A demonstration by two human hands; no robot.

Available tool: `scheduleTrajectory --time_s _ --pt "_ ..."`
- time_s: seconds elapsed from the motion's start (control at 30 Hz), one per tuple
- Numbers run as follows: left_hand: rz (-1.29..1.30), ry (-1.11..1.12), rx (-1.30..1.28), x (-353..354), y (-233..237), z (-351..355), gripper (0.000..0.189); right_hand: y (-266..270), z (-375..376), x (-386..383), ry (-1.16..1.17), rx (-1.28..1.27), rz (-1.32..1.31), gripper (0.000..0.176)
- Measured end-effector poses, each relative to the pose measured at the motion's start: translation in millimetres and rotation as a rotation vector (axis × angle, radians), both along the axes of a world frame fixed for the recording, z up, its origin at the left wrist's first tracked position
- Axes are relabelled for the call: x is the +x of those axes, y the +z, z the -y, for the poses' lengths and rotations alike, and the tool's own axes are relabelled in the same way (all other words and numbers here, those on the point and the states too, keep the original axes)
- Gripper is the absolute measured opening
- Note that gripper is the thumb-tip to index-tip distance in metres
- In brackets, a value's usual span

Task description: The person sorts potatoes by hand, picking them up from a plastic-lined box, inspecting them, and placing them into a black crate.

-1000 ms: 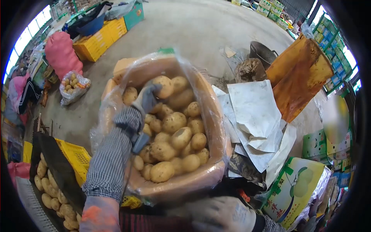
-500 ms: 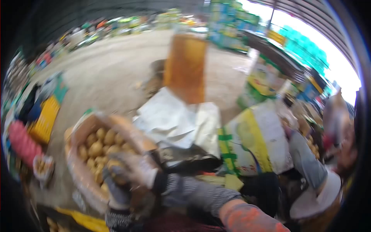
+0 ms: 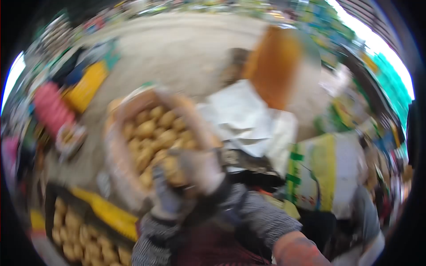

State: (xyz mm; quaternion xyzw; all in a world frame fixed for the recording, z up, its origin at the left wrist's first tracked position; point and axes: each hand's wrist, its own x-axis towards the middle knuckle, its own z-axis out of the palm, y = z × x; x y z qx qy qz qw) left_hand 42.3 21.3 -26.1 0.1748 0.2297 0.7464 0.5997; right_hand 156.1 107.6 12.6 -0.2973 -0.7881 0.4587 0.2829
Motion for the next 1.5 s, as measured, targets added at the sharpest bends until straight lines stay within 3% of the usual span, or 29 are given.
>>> scheduleTrajectory --time_s 0.07,0.13,0.2,0.3,0.4,0.53,0.57,0.67,0.7,0.8,0.83,0.87,0.93,1.0,1.07,1.1,1.17,1.2,1.23,1.27,1.33,1.37,1.43,1.47,1.5 --pt "-0.047 0.171 -0.011 5.2 15.3 3.9 0.045 -22.6 -7.2 -8.9 -0.082 -0.674 -0.580 0.031" --pt "-0.088 0.255 -0.014 0.7 24.5 4.8 0.044 -16.5 -15.0 -10.2 -0.106 -0.036 -0.366 0.029" --pt "-0.074 0.225 -0.021 -6.4 29.5 3.3 0.046 2.5 -7.0 -23.6 -0.047 0.189 -0.211 0.032" --pt "-0.272 0.251 -0.075 -6.0 28.3 10.5 0.045 20.4 13.8 -21.1 -0.005 0.522 0.023 0.037" --pt "-0.189 0.261 -0.029 1.6 31.0 8.7 0.043 -16.9 -12.5 -16.6 -0.104 -0.321 -0.281 0.052" --pt "0.124 0.150 -0.014 -8.7 43.4 11.0 0.044 4.1 -6.7 -8.6 0.065 0.242 -0.091 0.070" --pt "0.046 0.141 -0.035 -12.0 41.5 10.3 0.045 20.4 -0.2 -10.8 0.129 0.398 0.009 0.074" --pt "-0.275 0.157 -0.024 -19.8 22.5 7.9 0.045 11.0 8.0 -17.7 0.040 0.317 -0.033 0.069" --pt "-0.432 0.198 0.041 -21.2 15.7 6.4 0.042 -1.4 8.3 -18.6 -0.013 0.127 -0.101 0.064" --pt "-0.908 0.262 -0.094 -32.4 6.3 6.5 0.030 -14.5 11.5 -8.8 0.068 -0.437 -0.396 0.043" --pt "-0.712 0.244 -0.153 -32.3 4.8 5.2 0.030 -16.2 12.3 -7.4 0.094 -0.629 -0.494 0.039" --pt "-0.514 0.221 -0.211 -31.4 2.8 5.2 0.029 -17.7 13.3 -5.9 0.064 -0.677 -0.472 0.049" --pt "-0.374 0.276 -0.244 -30.7 3.2 1.7 0.029 -19.5 11.8 -3.9 0.006 -0.765 -0.429 0.071" --pt "-0.484 0.440 -0.197 -30.4 7.9 -2.8 0.029 -29.2 2.3 0.1 0.068 -0.721 -0.366 0.049" --pt "-0.718 0.474 -0.042 -19.3 25.8 -0.2 0.028 -59.0 -1.7 -2.1 -0.022 -0.467 -0.295 0.038" --pt "-0.834 0.488 0.036 -15.9 31.1 0.8 0.028 -71.4 6.6 -12.3 -0.138 -0.232 -0.251 0.037" --pt "-0.720 0.371 -0.055 -25.4 24.1 4.6 0.028 -81.5 8.6 -8.3 -0.154 -0.147 -0.144 0.041" --pt "-0.663 0.313 -0.098 -29.7 19.6 5.4 0.029 -42.9 10.7 -7.6 -0.057 -0.296 -0.088 0.048" --pt "-0.772 0.392 -0.041 -29.8 16.9 5.9 0.028 -22.5 10.9 -5.8 0.041 -0.443 -0.029 0.056" --pt "-0.877 0.479 0.010 -29.9 14.1 6.4 0.029 -35.0 9.2 -2.8 0.053 -0.214 -0.055 0.054" --pt "-0.694 0.498 -0.027 -26.8 17.0 5.0 0.030 -61.9 9.0 4.4 0.068 0.168 -0.054 0.050" --pt "-0.746 0.469 0.005 -20.5 25.6 11.5 0.033 -65.6 11.2 8.4 0.060 0.323 -0.030 0.048" --pt "-0.336 0.481 0.064 4.5 -16.3 7.9 0.046 -42.0 17.0 -1.4 0.104 0.472 0.081 0.056" --pt "-0.333 0.561 0.135 4.3 -36.0 -2.4 0.056 -42.2 15.4 -5.3 0.162 0.543 0.115 0.065" --pt "-0.332 0.640 0.207 4.6 -56.1 -13.1 0.067 -64.9 -1.7 1.7 0.310 -0.115 -0.193 0.054"
